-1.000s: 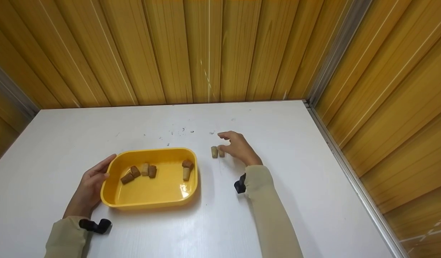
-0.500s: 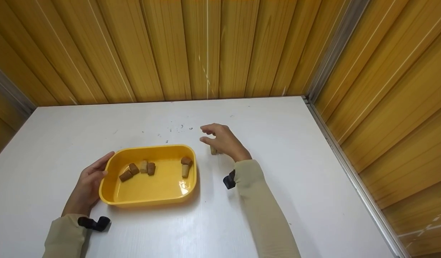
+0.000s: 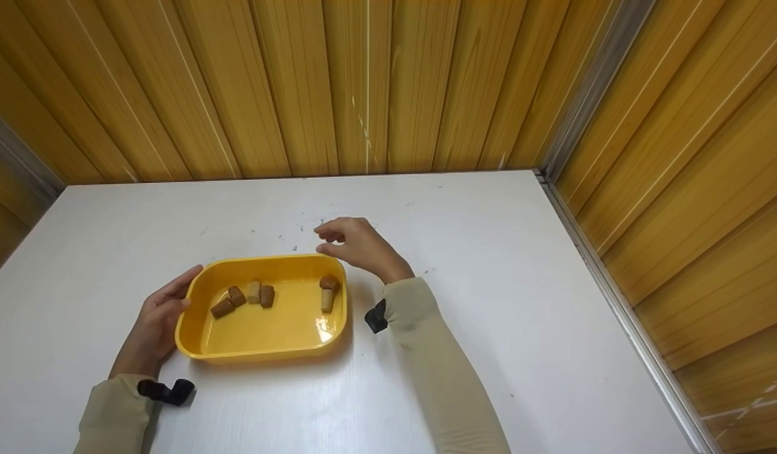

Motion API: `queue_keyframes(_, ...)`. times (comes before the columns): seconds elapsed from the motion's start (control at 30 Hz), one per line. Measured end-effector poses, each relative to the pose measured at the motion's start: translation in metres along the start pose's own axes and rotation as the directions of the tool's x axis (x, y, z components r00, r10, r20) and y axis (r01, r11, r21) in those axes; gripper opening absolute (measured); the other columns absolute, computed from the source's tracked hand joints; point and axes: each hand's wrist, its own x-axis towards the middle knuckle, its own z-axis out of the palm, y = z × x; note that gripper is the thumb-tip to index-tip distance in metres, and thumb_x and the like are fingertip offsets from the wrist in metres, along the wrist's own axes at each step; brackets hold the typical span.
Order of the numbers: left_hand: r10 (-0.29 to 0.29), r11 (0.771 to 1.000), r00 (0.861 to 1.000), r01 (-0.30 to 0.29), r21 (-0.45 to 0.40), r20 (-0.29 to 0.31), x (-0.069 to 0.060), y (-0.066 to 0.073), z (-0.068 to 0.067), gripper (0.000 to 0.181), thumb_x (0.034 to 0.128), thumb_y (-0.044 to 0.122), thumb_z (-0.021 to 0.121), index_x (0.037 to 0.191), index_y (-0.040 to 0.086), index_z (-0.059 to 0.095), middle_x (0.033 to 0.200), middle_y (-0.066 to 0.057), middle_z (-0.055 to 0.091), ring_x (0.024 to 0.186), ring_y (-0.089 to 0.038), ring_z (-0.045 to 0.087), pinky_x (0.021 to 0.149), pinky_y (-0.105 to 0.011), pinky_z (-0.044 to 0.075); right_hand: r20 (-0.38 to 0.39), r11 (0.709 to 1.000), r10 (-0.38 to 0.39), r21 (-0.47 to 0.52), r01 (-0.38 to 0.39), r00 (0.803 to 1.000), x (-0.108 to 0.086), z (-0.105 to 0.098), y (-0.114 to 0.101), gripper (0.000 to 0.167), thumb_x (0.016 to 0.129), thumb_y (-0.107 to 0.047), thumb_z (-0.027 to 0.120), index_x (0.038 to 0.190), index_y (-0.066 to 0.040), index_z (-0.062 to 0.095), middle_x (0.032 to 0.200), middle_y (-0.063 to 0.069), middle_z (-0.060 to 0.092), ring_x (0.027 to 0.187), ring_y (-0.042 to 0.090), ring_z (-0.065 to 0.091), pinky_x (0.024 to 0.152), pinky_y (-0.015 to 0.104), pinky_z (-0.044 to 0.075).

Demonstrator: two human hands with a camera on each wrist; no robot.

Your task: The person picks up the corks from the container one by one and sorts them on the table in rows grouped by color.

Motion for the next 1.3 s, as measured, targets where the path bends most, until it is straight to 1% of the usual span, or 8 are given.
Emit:
queue_keyframes(0.2,-0.009,1.000,1.000,0.009,0.011,-0.004,0.000,0.001,0.001,0.060,0.0894,-0.007,0.040,0.149,0.000,0.030,0.155,-0.011,0.033,0.134,-0.008,0.044,0.109,-0.021,0.038,0.100,0.999,-0.008,0.032,0.005,0.995,0.010,0.015,-0.012,0.036,0.089,-0.021,0.067,0.122,-0.006,0.065,0.120,0.013,0.067,0.106,0.022,0.064,0.100,0.036,0.051)
queue_keyframes(0.37,-0.015,1.000,1.000,0.016,0.013,-0.008,0.000,0.001,0.001,0.060,0.0895,-0.007,0.039,0.148,0.001,0.032,0.155,-0.009,0.034,0.136,-0.008,0.042,0.109,-0.020,0.037,0.177,0.999,0.017,0.032,-0.023,0.984,0.018,0.024,-0.021,0.038,0.089,-0.022,0.068,0.124,-0.007,0.065,0.121,0.013,0.067,0.110,0.024,0.063,0.098,0.035,0.052)
queue_keyframes(0.67,-0.009,1.000,1.000,0.009,0.000,-0.009,0.001,0.001,0.000,0.058,0.0908,-0.006,0.041,0.148,0.002,0.034,0.154,-0.008,0.036,0.136,-0.009,0.042,0.110,-0.020,0.037,0.316,0.999,0.025,0.011,-0.031,0.948,0.032,0.042,-0.027,0.042,0.091,-0.023,0.065,0.128,-0.003,0.061,0.126,0.015,0.064,0.113,0.023,0.063,0.099,0.035,0.052)
queue_keyframes(0.77,-0.008,1.000,1.000,0.008,-0.018,-0.012,0.000,0.001,0.000,0.059,0.0899,-0.006,0.042,0.147,0.002,0.034,0.154,-0.009,0.037,0.134,-0.009,0.044,0.109,-0.021,0.037,0.345,0.999,0.030,0.013,-0.037,0.938,0.034,0.047,-0.028,0.042,0.091,-0.021,0.065,0.128,-0.003,0.061,0.127,0.015,0.064,0.114,0.024,0.062,0.099,0.035,0.052)
queue_keyframes(0.87,-0.006,0.999,1.000,0.006,-0.035,-0.010,0.000,0.001,0.000,0.058,0.0903,-0.006,0.043,0.148,0.001,0.033,0.154,-0.011,0.036,0.133,-0.009,0.045,0.109,-0.021,0.038,0.360,0.999,0.032,0.002,-0.036,0.932,0.037,0.051,-0.029,0.042,0.090,-0.020,0.065,0.128,-0.002,0.061,0.128,0.014,0.063,0.115,0.024,0.062,0.098,0.035,0.052)
queue_keyframes(1.0,-0.005,1.000,1.000,0.005,-0.026,0.000,0.000,0.001,0.000,0.059,0.0905,-0.006,0.041,0.148,0.000,0.031,0.155,-0.011,0.034,0.134,-0.008,0.044,0.109,-0.021,0.038,0.383,0.999,0.041,-0.016,-0.038,0.923,0.041,0.056,-0.031,0.043,0.090,-0.020,0.066,0.128,-0.002,0.060,0.129,0.014,0.063,0.116,0.025,0.061,0.099,0.035,0.052)
queue_keyframes(1.2,-0.023,1.000,1.000,0.023,-0.021,-0.003,0.001,0.002,0.000,0.061,0.0891,-0.007,0.040,0.148,0.002,0.032,0.156,-0.011,0.031,0.135,-0.007,0.043,0.110,-0.020,0.036,0.419,0.998,0.067,-0.032,-0.059,0.905,0.047,0.066,-0.030,0.044,0.091,-0.019,0.065,0.132,-0.005,0.058,0.133,0.008,0.061,0.121,0.022,0.058,0.102,0.034,0.049)
queue_keyframes(1.3,-0.030,0.999,1.000,0.030,-0.018,-0.008,0.001,0.002,0.000,0.060,0.0896,-0.006,0.041,0.148,0.002,0.032,0.155,-0.010,0.033,0.135,-0.007,0.043,0.109,-0.020,0.037,0.437,0.997,0.075,-0.052,-0.058,0.896,0.049,0.072,-0.032,0.046,0.091,-0.020,0.065,0.134,-0.007,0.057,0.135,0.006,0.060,0.123,0.022,0.057,0.104,0.034,0.048)
